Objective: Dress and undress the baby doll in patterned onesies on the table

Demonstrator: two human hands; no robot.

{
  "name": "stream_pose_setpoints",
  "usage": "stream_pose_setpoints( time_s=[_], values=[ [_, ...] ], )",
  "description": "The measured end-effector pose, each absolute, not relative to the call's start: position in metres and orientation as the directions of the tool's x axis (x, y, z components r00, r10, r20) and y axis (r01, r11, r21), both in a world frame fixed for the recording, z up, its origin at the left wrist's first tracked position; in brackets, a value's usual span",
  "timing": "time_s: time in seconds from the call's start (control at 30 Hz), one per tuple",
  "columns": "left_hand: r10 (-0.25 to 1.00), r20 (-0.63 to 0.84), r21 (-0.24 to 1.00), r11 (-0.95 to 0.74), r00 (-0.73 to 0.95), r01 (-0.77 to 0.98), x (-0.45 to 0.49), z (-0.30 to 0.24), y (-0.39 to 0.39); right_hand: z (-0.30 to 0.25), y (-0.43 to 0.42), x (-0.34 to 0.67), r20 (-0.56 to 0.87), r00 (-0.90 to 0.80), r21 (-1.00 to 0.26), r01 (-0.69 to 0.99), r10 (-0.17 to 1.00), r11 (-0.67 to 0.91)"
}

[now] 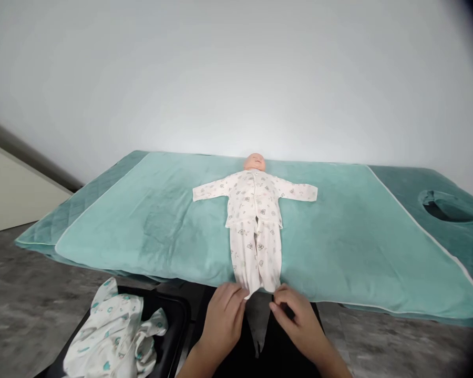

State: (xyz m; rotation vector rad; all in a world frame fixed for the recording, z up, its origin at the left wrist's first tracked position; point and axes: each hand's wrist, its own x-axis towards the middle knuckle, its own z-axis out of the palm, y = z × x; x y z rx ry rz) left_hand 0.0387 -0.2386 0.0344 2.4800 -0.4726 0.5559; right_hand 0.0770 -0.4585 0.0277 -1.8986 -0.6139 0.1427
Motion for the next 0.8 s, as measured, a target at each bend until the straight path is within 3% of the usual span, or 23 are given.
stream_pose_setpoints(
  time_s=[0.1,0.2,0.3,0.4,0.57,0.73,0.8],
  values=[
    [-0.277,0.364,0.403,-0.814,0.889,-0.418,0.044,0.039,-0.246,0.026,-0.453,0.088,0.258,0.921,-0.817,0.368,0.291,-0.444],
    [-0.262,0.415,0.42,-0.794,0.871,-0.439,0.054,0.058,-0.251,0.029,-0.443,0.098,0.31,0.922,-0.723,0.388,0.233,-0.572],
    [-0.208,0.501,0.446,-0.77,0.84,-0.456,0.065,0.071,-0.254,0.027,-0.435,0.102,0.306,0.905,-0.676,0.425,0.295,-0.603],
    [-0.153,0.488,0.447,-0.801,0.859,-0.397,0.073,0.068,-0.258,0.017,-0.434,0.101,0.297,0.896,-0.685,0.44,0.329,-0.581],
    [-0.221,0.476,0.434,-0.783,0.851,-0.446,0.062,0.055,-0.267,0.011,-0.437,0.094,0.316,0.878,-0.728,0.467,0.359,-0.502],
    [-0.072,0.474,0.602,-0.701,0.878,-0.383,0.056,0.055,-0.25,0.034,-0.445,0.097,0.224,0.783,-0.75,0.519,0.58,-0.411],
    [0.008,0.486,0.632,-0.693,0.874,-0.345,0.072,0.054,-0.233,0.042,-0.453,0.111,0.246,0.774,-0.769,0.522,0.584,-0.369]
  ],
)
